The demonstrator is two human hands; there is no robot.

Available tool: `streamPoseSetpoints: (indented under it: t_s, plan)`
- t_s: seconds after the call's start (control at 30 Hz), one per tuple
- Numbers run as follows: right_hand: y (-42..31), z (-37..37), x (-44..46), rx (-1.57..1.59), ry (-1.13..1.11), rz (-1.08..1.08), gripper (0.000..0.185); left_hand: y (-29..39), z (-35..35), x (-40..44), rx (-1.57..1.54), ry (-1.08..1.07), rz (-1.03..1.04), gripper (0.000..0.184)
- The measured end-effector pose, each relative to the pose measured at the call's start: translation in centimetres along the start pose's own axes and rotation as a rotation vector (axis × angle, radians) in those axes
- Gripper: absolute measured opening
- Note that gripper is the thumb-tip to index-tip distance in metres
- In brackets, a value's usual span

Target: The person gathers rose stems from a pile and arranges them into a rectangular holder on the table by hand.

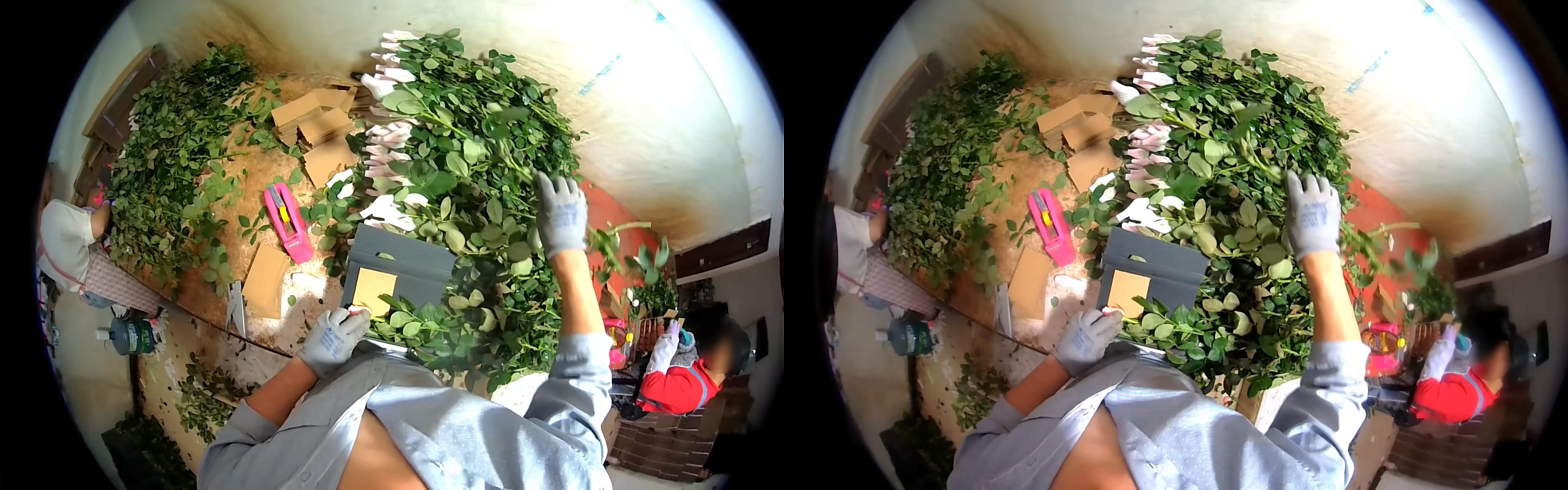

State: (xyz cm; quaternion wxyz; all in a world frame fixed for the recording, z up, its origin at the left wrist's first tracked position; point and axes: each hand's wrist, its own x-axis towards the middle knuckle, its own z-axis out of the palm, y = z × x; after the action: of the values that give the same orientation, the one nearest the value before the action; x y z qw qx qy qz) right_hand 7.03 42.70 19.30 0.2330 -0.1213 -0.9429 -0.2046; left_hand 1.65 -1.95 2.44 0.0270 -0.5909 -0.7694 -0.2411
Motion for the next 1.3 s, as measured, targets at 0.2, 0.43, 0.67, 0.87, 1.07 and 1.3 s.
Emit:
streamPoseSetpoints:
  t_s: [0.2, 0.43, 0.67, 0.87, 1.07, 1.3]
  plan:
    - [-0.5, -5.7, -9.3, 0.218, -0.245, 0.070, 0.035, -0.3, 0.3, -0.3, -0.007, 0.015, 0.015, 0.025]
    - [0.5, -3.3, -13.5, 0.167, -0.212, 0.158, 0.034, -0.3, 0.6, -1.0, 0.039, -0.080, 0.014, 0.031]
    - [-1.5, -7.9, -11.8, 0.014, 0.135, 0.002, 0.040, 0.2, 0.1, -0.7, 0.065, -0.084, 0.009, 0.036]
    - [-3.4, -6.5, -18.6, 0.228, -0.201, 0.032, 0.033, 0.5, 0.1, -1.0, 0.070, -0.100, -0.055, 0.029]
    - [-6.4, -0.6, -25.3, 0.192, -0.787, 0.176, 0.030, 0.0, 0.2, -0.8, 0.059, -0.098, -0.034, 0.027]
    - [-12.1, -8.2, -16.4, 0.343, -0.457, 0.118, 0.037, -0.2, 1.1, -1.2, 0.059, -0.076, -0.013, 0.029]
